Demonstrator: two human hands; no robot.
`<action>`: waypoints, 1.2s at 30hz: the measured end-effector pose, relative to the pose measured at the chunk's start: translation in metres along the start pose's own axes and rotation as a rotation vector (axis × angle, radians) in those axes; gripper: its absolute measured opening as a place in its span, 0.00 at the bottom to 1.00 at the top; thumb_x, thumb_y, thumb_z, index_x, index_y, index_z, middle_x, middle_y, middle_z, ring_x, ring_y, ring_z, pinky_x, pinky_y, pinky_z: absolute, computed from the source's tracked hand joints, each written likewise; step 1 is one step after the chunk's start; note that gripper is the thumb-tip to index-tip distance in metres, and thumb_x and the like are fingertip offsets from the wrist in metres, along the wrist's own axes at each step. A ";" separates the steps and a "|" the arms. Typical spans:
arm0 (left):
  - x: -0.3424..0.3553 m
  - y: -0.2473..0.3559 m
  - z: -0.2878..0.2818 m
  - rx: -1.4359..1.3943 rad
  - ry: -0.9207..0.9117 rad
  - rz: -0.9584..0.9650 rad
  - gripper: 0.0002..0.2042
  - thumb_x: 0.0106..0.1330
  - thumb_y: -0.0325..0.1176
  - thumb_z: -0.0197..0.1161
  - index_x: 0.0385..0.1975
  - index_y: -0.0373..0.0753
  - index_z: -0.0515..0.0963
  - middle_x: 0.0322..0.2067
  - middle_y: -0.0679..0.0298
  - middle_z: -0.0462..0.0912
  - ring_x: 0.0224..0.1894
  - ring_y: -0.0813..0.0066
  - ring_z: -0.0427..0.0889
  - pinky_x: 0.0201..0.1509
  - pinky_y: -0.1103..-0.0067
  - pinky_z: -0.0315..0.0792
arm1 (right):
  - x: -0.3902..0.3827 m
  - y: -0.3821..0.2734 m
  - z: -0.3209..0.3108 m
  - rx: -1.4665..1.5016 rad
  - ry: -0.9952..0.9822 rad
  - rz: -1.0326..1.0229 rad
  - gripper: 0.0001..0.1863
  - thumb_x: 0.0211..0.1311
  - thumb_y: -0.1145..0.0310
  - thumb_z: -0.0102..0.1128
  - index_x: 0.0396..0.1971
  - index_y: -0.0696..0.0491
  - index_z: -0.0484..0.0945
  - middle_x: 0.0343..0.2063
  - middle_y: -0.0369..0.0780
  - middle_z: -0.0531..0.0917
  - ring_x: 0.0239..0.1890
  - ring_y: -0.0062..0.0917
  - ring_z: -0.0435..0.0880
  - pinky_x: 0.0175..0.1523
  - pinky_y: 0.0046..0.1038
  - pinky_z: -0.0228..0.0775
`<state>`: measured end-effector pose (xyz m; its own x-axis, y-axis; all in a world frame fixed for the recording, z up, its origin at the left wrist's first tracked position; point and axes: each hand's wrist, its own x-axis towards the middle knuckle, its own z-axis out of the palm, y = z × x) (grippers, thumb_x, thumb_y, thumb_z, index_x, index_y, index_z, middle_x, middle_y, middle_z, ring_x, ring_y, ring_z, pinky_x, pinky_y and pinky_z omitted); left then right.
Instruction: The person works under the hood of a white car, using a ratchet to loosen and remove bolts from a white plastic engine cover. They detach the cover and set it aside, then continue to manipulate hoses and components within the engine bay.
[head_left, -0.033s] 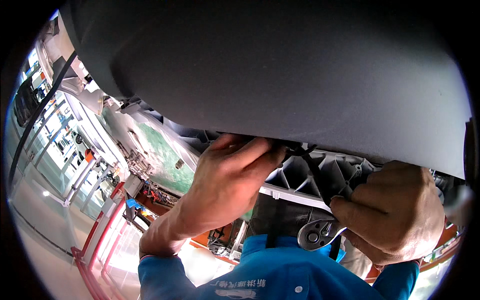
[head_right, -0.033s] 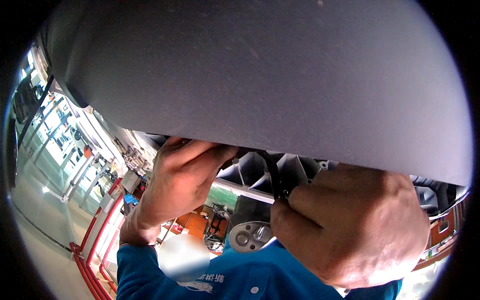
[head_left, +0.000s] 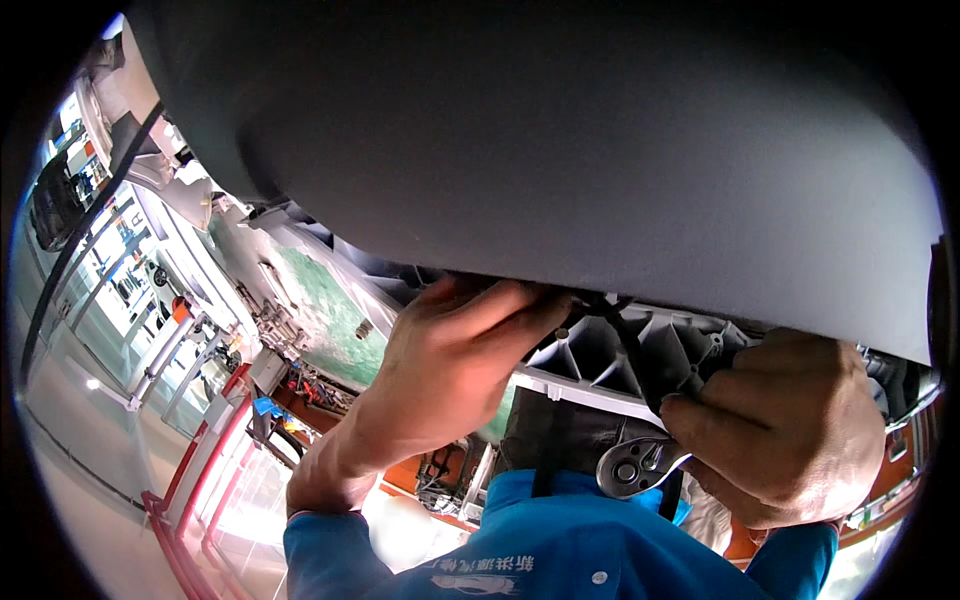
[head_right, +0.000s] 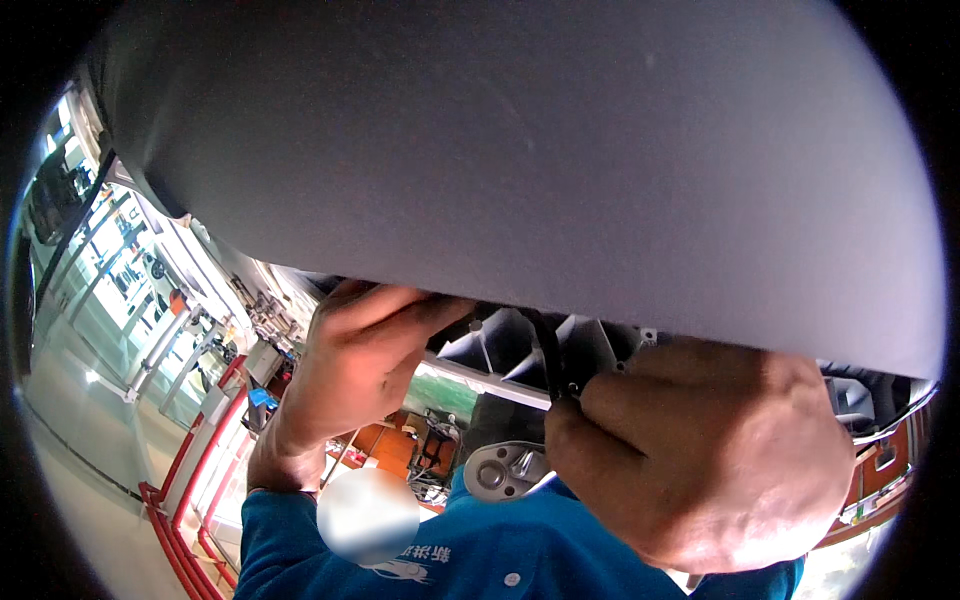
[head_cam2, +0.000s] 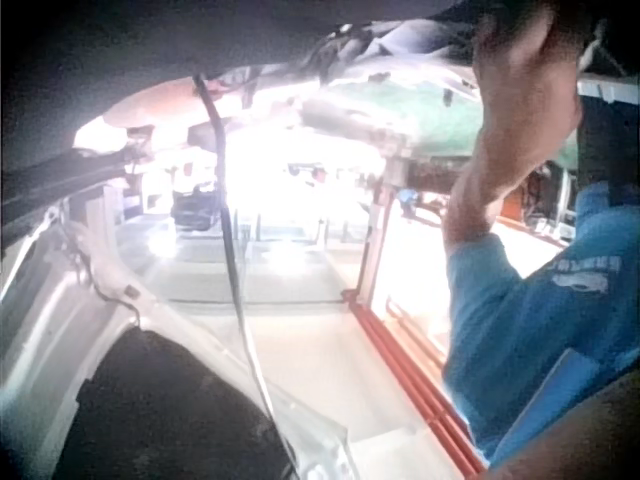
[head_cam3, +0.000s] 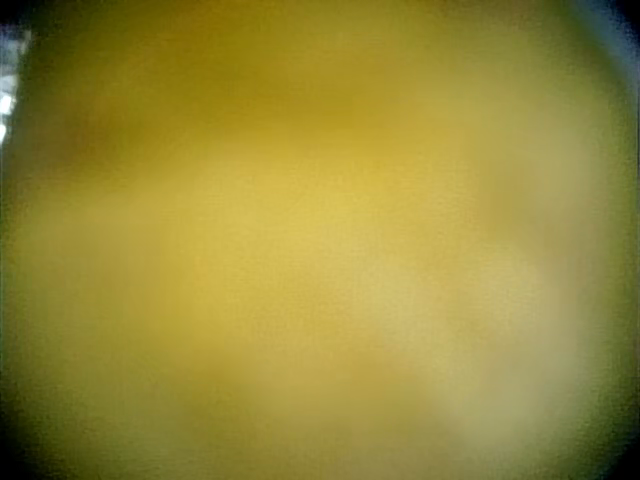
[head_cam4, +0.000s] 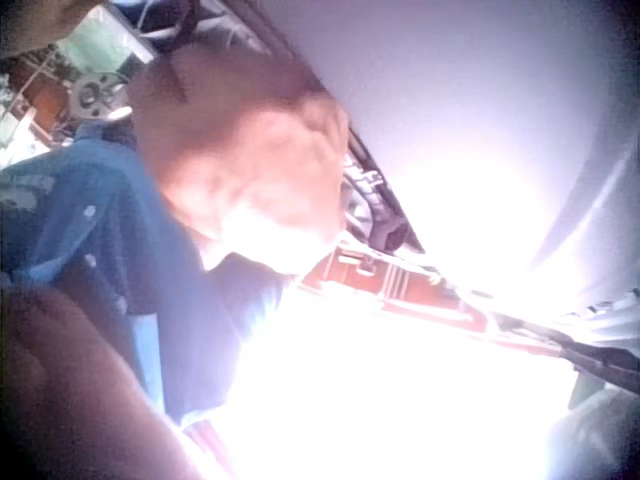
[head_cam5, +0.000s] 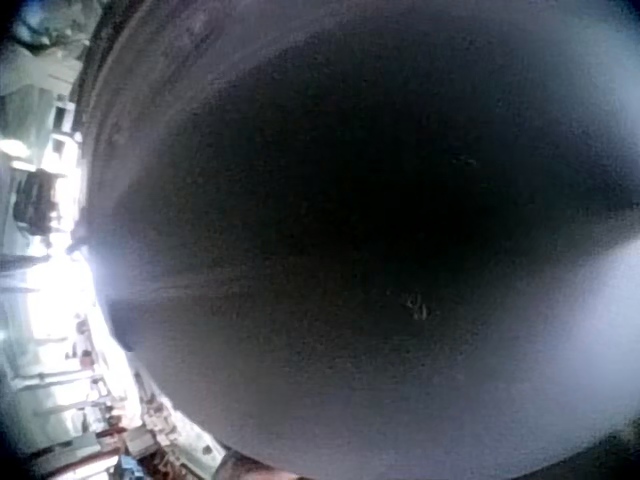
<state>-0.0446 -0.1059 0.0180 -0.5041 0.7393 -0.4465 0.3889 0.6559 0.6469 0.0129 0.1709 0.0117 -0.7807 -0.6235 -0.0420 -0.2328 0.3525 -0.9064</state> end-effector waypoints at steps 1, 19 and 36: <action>-0.001 -0.002 -0.004 -0.058 -0.008 -0.028 0.15 0.56 0.19 0.63 0.44 0.35 0.83 0.41 0.61 0.83 0.45 0.66 0.82 0.46 0.73 0.79 | -0.001 -0.001 0.001 -0.004 -0.011 0.022 0.09 0.42 0.69 0.74 0.25 0.55 0.84 0.12 0.36 0.78 0.13 0.20 0.80 0.17 0.21 0.69; 0.038 -0.038 -0.044 0.112 -0.312 -0.083 0.05 0.59 0.28 0.65 0.33 0.35 0.82 0.29 0.51 0.83 0.29 0.56 0.85 0.33 0.68 0.76 | 0.013 -0.007 -0.010 -0.085 -0.026 0.101 0.09 0.39 0.71 0.73 0.25 0.55 0.86 0.14 0.39 0.82 0.16 0.23 0.82 0.19 0.24 0.73; 0.030 -0.034 -0.023 -0.060 -0.249 -0.008 0.11 0.60 0.34 0.70 0.42 0.41 0.86 0.32 0.59 0.86 0.32 0.66 0.86 0.39 0.73 0.79 | -0.009 -0.006 0.004 -0.098 -0.080 0.158 0.07 0.44 0.71 0.73 0.26 0.54 0.85 0.14 0.37 0.81 0.15 0.19 0.81 0.17 0.21 0.71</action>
<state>-0.0909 -0.1097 -0.0036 -0.2983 0.7538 -0.5855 0.3354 0.6571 0.6751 0.0239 0.1716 0.0154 -0.7644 -0.6071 -0.2170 -0.1696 0.5142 -0.8408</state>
